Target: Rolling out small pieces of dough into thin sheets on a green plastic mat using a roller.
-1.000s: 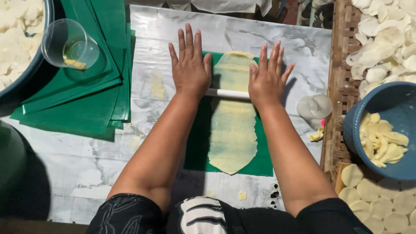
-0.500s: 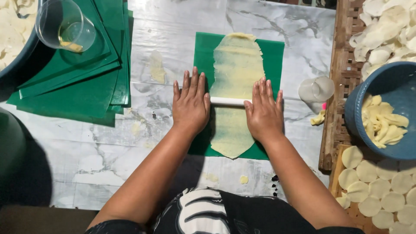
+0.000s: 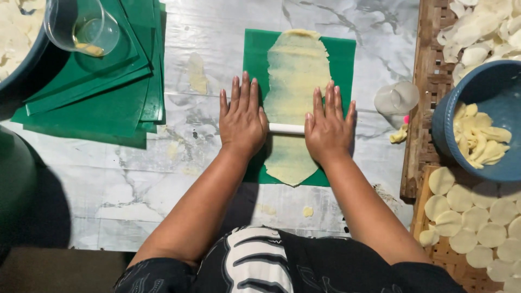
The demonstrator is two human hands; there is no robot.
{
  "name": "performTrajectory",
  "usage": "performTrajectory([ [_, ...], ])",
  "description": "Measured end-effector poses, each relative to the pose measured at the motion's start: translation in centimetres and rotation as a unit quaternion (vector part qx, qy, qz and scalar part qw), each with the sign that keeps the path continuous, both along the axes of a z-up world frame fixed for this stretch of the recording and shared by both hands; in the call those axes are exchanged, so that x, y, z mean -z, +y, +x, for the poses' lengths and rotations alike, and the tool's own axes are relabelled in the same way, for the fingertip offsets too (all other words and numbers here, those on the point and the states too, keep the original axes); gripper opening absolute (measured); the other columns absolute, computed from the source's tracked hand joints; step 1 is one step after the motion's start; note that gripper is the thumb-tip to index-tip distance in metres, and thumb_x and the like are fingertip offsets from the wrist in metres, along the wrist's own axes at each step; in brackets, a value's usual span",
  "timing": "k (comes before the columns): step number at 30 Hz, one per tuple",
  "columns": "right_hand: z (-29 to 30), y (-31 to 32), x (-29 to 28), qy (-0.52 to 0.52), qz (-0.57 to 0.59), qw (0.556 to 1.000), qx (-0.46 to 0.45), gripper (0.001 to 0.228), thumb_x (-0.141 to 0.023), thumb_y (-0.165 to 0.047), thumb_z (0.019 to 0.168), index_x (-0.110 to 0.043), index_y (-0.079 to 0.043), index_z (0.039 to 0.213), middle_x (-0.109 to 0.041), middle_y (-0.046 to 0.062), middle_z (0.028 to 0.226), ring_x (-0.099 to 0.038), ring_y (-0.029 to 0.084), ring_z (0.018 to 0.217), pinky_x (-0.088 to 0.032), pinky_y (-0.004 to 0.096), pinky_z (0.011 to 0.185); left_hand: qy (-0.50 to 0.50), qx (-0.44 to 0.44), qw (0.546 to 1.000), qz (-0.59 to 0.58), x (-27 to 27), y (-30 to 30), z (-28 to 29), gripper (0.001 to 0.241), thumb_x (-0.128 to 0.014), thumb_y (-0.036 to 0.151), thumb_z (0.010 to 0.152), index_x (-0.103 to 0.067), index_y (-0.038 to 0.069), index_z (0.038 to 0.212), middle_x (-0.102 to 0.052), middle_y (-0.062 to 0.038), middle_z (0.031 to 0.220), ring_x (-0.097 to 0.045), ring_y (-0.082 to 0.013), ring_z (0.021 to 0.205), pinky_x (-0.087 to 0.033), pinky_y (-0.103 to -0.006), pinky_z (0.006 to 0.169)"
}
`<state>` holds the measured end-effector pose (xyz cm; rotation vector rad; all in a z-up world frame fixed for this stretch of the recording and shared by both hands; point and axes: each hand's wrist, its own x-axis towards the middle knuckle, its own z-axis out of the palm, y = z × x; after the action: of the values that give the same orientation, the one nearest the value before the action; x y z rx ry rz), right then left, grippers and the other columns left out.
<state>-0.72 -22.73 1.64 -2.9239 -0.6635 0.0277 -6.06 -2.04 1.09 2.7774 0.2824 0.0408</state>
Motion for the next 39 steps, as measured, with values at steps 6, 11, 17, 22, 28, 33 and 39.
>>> performTrajectory([
  [6,-6.1,-2.9,0.6,0.01,0.034,0.999,-0.034,0.067,-0.038,-0.04,0.109,-0.025,-0.004,0.164,-0.015,0.023,0.172,-0.013,0.038,0.159,-0.007,0.065,0.123,0.04,0.022,0.999,-0.003,-0.1,-1.5,-6.6,0.064,-0.031,0.036,0.106,-0.024,0.013,0.165,-0.011,-0.01,0.175,-0.006,-0.0297,0.161,0.0,-0.0537,0.128],
  [11,-0.9,-1.6,-1.4,0.053,0.069,0.996,0.024,0.062,-0.03,-0.041,0.112,-0.021,-0.013,0.166,-0.015,0.015,0.172,-0.01,0.032,0.159,0.001,0.07,0.12,0.001,-0.022,1.0,0.015,-2.3,0.4,-1.9,0.067,-0.037,0.037,0.107,-0.025,0.009,0.166,-0.01,-0.013,0.172,-0.007,-0.0314,0.159,0.001,-0.0604,0.126],
  [17,-0.8,-0.8,-1.1,0.077,-0.016,0.996,0.035,0.062,-0.028,-0.041,0.111,-0.018,-0.018,0.167,-0.008,0.015,0.174,-0.008,0.03,0.161,-0.001,0.068,0.122,0.049,-0.02,0.998,0.023,-1.4,-0.4,-1.3,0.068,-0.03,0.04,0.107,-0.017,0.009,0.167,-0.001,-0.012,0.174,0.003,-0.0284,0.161,0.008,-0.0571,0.128],
  [22,-5.8,-2.8,-0.6,0.08,-0.035,0.996,0.001,0.061,-0.03,-0.039,0.109,-0.025,-0.017,0.166,-0.013,0.015,0.174,-0.012,0.029,0.161,-0.005,0.066,0.124,0.048,0.01,0.999,-0.008,-1.1,-1.6,-6.1,0.066,-0.033,0.032,0.106,-0.02,0.01,0.167,-0.006,-0.012,0.175,-0.003,-0.0304,0.162,0.005,-0.0557,0.128],
  [28,-10.6,-5.5,0.2,0.02,0.0,0.998,-0.061,0.063,-0.03,-0.04,0.11,-0.028,-0.009,0.164,-0.02,0.016,0.173,-0.018,0.033,0.159,-0.007,0.064,0.124,0.006,0.034,0.999,0.035,1.7,-2.8,-11.5,0.063,-0.033,0.037,0.108,-0.023,0.014,0.166,-0.01,-0.008,0.175,-0.009,-0.0308,0.161,-0.007,-0.0507,0.128],
  [33,-14.3,-7.6,0.2,0.057,-0.001,0.995,-0.077,0.063,-0.03,-0.039,0.11,-0.023,-0.007,0.164,-0.016,0.014,0.173,-0.014,0.03,0.159,-0.005,0.056,0.126,-0.034,0.057,0.997,0.04,1.2,-3.7,-16.2,0.062,-0.043,0.033,0.107,-0.028,0.021,0.165,-0.018,-0.006,0.174,-0.016,-0.0285,0.159,-0.014,-0.0451,0.127],
  [39,-16.4,-9.5,1.5,0.035,-0.003,0.993,-0.113,0.067,-0.03,-0.048,0.11,-0.024,-0.01,0.164,-0.017,0.013,0.173,-0.014,0.029,0.159,-0.004,0.057,0.126,-0.132,0.093,0.986,0.039,2.1,-3.0,-18.0,0.057,-0.051,0.041,0.104,-0.044,0.024,0.158,-0.038,-0.003,0.167,-0.034,-0.0241,0.154,-0.019,-0.0461,0.126],
])
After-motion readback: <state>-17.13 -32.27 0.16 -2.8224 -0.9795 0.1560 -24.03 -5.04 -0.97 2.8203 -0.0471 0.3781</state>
